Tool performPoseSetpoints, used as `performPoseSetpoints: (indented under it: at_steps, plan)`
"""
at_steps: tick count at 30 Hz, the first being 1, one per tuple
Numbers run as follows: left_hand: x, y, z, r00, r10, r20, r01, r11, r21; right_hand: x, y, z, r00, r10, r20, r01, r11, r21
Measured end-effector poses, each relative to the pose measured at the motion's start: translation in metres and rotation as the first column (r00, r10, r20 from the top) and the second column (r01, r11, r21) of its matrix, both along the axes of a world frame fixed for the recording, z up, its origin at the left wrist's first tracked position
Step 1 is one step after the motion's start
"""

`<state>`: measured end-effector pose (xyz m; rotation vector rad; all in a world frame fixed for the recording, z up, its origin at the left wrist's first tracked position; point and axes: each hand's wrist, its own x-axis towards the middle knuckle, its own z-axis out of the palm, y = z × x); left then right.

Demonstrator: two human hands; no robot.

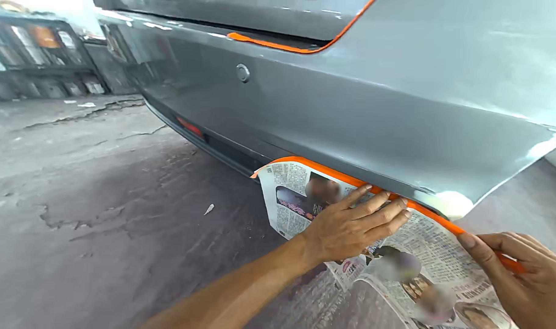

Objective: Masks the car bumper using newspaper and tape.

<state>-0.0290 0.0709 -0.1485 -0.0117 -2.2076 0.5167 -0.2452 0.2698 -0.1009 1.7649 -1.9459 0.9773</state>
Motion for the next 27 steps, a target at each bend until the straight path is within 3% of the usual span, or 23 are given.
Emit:
performPoseSetpoints:
  at_steps: [9,16,27]
  plan:
    - [-0.001,0.007,0.005,0.998,0.070,0.004,-0.070,0.994,-0.079,-0.013,-0.011,-0.027,0.993,-0.099,0.063,0.108,0.984,-0.144]
    - [-0.001,0.009,0.011,0.997,0.070,0.036,-0.066,0.992,-0.109,-0.017,-0.019,-0.029,0.984,-0.117,0.138,0.134,0.983,-0.124]
    - [0.003,0.005,0.008,1.000,0.004,0.020,-0.003,0.999,-0.049,-0.003,0.002,-0.024,0.992,-0.117,0.050,0.123,0.978,-0.169]
